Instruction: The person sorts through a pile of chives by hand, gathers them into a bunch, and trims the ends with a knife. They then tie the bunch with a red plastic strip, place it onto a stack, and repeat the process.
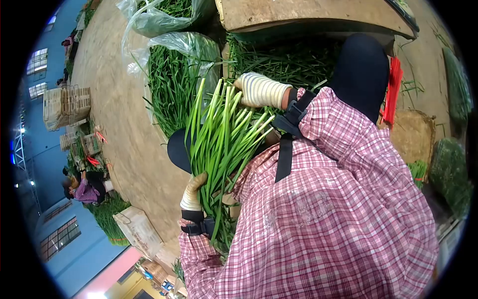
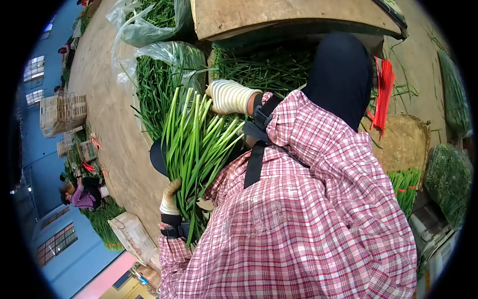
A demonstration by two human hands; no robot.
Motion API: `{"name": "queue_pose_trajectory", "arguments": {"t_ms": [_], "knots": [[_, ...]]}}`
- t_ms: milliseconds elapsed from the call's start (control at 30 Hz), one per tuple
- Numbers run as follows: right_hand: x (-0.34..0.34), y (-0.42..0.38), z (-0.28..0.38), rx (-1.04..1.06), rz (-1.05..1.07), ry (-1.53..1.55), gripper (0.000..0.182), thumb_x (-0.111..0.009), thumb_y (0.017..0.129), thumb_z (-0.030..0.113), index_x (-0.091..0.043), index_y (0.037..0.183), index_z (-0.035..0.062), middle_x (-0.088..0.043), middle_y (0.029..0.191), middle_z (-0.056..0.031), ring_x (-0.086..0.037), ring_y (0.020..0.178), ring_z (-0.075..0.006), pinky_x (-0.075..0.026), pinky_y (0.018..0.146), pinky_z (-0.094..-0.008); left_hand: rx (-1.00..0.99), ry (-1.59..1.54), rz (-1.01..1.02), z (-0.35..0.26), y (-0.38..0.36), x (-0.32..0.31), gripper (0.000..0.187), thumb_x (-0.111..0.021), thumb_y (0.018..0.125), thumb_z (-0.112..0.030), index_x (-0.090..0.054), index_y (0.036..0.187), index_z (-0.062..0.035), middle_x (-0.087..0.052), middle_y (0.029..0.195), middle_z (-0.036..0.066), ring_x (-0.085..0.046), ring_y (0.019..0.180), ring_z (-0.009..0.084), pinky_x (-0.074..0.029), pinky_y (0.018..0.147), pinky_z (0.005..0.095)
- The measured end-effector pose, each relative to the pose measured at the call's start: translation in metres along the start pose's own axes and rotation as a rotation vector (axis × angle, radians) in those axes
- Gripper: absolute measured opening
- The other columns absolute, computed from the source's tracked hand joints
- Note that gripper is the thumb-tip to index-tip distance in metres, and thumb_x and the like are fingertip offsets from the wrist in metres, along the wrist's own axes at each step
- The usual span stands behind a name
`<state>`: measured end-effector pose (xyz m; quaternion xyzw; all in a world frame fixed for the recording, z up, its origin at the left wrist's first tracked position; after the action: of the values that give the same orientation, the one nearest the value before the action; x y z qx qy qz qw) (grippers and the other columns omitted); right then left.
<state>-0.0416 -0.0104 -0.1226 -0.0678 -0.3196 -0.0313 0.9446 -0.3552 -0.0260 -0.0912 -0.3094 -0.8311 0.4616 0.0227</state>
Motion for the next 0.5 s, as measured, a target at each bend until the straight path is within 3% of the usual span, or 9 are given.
{"name": "queue_pose_trajectory", "arguments": {"t_ms": [100,133,200,233,300,367,400,433,500], "knots": [[0.025,-0.001,-0.016,-0.049,-0.082,-0.166,0.021,-0.062,0.080,0.017,-0.072,0.092,0.0028,-0.069,0.084,-0.0203,-0.068,0.083,-0.0363,-0.054,0.076,-0.0420,0.036,0.029,-0.098,0.003,-0.007,0.016,0.055,-0.068,0.084,-0.029,-0.054,0.129,0.0007,-0.067,0.113,0.013,-0.066,0.095,0.0222,-0.054,0.084,0.0335],[0.036,0.002,-0.039,-0.231,-0.040,-0.321,0.019,-0.063,0.078,0.016,-0.073,0.090,0.0046,-0.069,0.083,-0.0199,-0.068,0.083,-0.0361,-0.054,0.076,-0.0414,0.035,0.028,-0.100,0.005,-0.009,0.019,0.055,-0.068,0.084,-0.029,-0.054,0.129,0.0007,-0.067,0.113,0.013,-0.066,0.095,0.0222,-0.054,0.084,0.0335],[0.075,-0.012,-0.089,-0.395,-0.239,-0.518,0.017,-0.061,0.079,0.015,-0.074,0.086,0.0062,-0.069,0.080,-0.0205,-0.069,0.080,-0.0352,-0.055,0.075,-0.0430,-0.016,-0.014,-0.085,0.007,-0.013,0.026,0.052,-0.068,0.084,-0.028,-0.056,0.127,-0.0002,-0.067,0.112,0.012,-0.066,0.094,0.0221,-0.054,0.083,0.0336],[0.091,-0.023,-0.103,-0.546,-0.247,-0.543,0.022,-0.060,0.083,0.020,-0.074,0.091,0.0044,-0.069,0.086,-0.0207,-0.069,0.084,-0.0340,-0.055,0.076,-0.0426,-0.019,-0.013,-0.087,0.009,-0.014,0.031,0.052,-0.068,0.084,-0.028,-0.056,0.127,-0.0002,-0.067,0.112,0.012,-0.066,0.094,0.0221,-0.054,0.083,0.0336],[0.074,-0.017,-0.080,-0.475,-0.150,-0.370,0.029,-0.060,0.087,0.026,-0.072,0.098,0.0027,-0.070,0.094,-0.0211,-0.069,0.088,-0.0322,-0.054,0.079,-0.0398,-0.017,-0.019,-0.065,0.011,-0.012,0.038,0.053,-0.068,0.084,-0.027,-0.055,0.129,-0.0010,-0.066,0.113,0.011,-0.065,0.096,0.0215,-0.053,0.085,0.0334],[0.021,0.001,-0.036,-0.132,0.076,0.192,0.046,-0.068,0.084,0.041,-0.070,0.107,0.0008,-0.072,0.096,-0.0152,-0.068,0.084,-0.0239,-0.053,0.079,-0.0359,-0.017,0.021,-0.055,0.009,-0.006,0.041,0.055,-0.068,0.084,-0.026,-0.053,0.130,-0.0008,-0.065,0.114,0.011,-0.064,0.097,0.0212,-0.052,0.085,0.0329],[-0.002,0.000,-0.022,-0.040,0.209,0.381,0.048,-0.072,0.081,0.039,-0.070,0.107,-0.0010,-0.073,0.095,-0.0122,-0.067,0.082,-0.0197,-0.053,0.078,-0.0346,-0.015,0.065,-0.051,0.008,-0.003,0.040,0.057,-0.068,0.084,-0.026,-0.052,0.132,-0.0007,-0.065,0.116,0.011,-0.063,0.099,0.0208,-0.052,0.086,0.0324],[-0.003,-0.014,0.000,-0.085,0.297,0.386,0.042,-0.076,0.077,0.032,-0.071,0.101,-0.0027,-0.073,0.091,-0.0110,-0.066,0.079,-0.0176,-0.052,0.076,-0.0326,-0.017,0.066,-0.049,0.002,-0.004,0.028,0.057,-0.068,0.084,-0.026,-0.052,0.132,-0.0007,-0.065,0.116,0.011,-0.063,0.099,0.0208,-0.052,0.086,0.0324],[-0.019,-0.013,0.000,-0.079,0.227,0.516,0.035,-0.077,0.074,0.024,-0.071,0.094,-0.0039,-0.072,0.083,-0.0095,-0.065,0.076,-0.0171,-0.052,0.073,-0.0323,-0.075,0.125,-0.069,-0.012,-0.010,0.004,0.060,-0.067,0.084,-0.025,-0.048,0.135,-0.0007,-0.063,0.120,0.010,-0.062,0.102,0.0207,-0.050,0.088,0.0321]]}}
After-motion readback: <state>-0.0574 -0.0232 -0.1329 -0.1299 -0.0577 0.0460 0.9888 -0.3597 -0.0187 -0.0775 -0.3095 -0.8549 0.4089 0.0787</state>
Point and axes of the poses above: each hand's wrist, its own y-axis towards the middle knuckle, its own x-axis out of the back of the hand, z = x × y, the point moved 9 cm from there along y, towards the middle knuckle
